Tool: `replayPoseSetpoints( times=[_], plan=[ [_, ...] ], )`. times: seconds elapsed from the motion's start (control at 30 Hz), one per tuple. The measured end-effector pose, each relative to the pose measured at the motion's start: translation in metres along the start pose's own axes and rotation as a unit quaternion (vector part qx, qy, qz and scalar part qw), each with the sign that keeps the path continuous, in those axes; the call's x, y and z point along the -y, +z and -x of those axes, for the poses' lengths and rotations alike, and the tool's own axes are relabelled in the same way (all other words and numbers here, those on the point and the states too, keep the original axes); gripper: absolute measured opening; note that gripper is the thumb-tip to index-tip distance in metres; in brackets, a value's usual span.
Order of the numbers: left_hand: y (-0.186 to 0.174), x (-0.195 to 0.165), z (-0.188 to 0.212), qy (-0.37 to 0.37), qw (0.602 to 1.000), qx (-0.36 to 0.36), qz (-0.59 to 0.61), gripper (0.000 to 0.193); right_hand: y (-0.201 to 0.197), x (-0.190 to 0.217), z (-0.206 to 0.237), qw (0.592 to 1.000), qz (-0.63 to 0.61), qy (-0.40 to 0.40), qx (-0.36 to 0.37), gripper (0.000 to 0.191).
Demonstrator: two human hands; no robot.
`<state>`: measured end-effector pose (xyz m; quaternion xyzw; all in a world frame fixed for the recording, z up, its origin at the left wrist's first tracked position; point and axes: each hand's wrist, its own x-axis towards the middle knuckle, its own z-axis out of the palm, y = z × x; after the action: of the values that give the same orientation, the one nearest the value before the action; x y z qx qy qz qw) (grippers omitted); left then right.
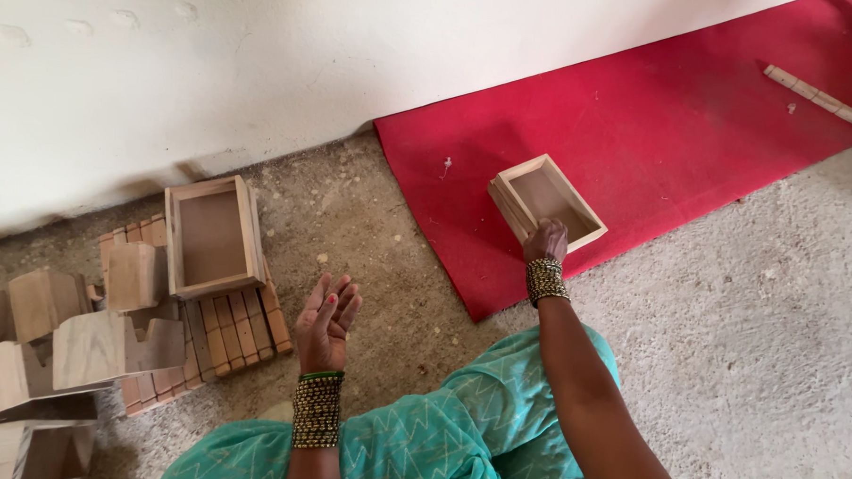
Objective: The person sits on the floor and assembles small wooden toy items. They pick up wooden panels and boxes, fit pieces together, attach a ladder-like side and handle to a small cart frame, and place finished boxes on a red mat beside them.
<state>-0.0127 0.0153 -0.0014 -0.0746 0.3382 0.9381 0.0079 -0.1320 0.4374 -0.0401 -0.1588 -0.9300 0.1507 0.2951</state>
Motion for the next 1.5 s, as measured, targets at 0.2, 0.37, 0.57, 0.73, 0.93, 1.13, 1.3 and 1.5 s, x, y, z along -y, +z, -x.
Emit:
replayPoseSetpoints(
  times=[0.2, 0.37, 0.57, 0.73, 0.93, 1.13, 1.3, 1.5],
  plan=[
    [-0.001, 0.001, -0.001, -0.002, 1.000, -0.010, -0.001, 0.075, -0.003, 0.000, -0.003, 1.000, -0.024, -0.007, 0.011, 0.008],
    [-0.002, 0.002, -0.001, -0.004, 1.000, -0.015, -0.010, 0.077, -0.004, 0.001, -0.006, 0.998, -0.006, 0.013, 0.057, 0.012],
    [-0.004, 0.003, -0.001, -0.003, 1.000, -0.008, -0.011, 0.078, 0.000, 0.001, -0.010, 0.999, -0.015, -0.012, 0.047, 0.022],
    [-0.004, 0.003, 0.000, -0.004, 1.000, -0.009, -0.011, 0.079, 0.001, 0.000, -0.010, 0.997, -0.029, 0.026, 0.072, 0.021],
    [-0.002, 0.000, 0.001, -0.001, 1.000, -0.009, -0.014, 0.079, 0.000, -0.003, -0.010, 0.997, -0.019, 0.022, 0.068, 0.021],
    [0.005, -0.002, -0.001, 0.017, 0.995, -0.030, -0.096, 0.076, -0.005, -0.004, -0.014, 0.997, -0.023, 0.007, 0.079, 0.026],
    [0.003, -0.034, -0.030, 0.094, 0.722, -0.189, -0.659, 0.074, -0.015, -0.005, -0.026, 0.989, -0.106, 0.081, 0.058, 0.022],
    [-0.033, -0.088, -0.061, 0.242, 0.412, -0.233, -0.847, 0.074, -0.025, -0.012, -0.017, 0.970, -0.227, 0.067, -0.059, 0.019]
  ],
)
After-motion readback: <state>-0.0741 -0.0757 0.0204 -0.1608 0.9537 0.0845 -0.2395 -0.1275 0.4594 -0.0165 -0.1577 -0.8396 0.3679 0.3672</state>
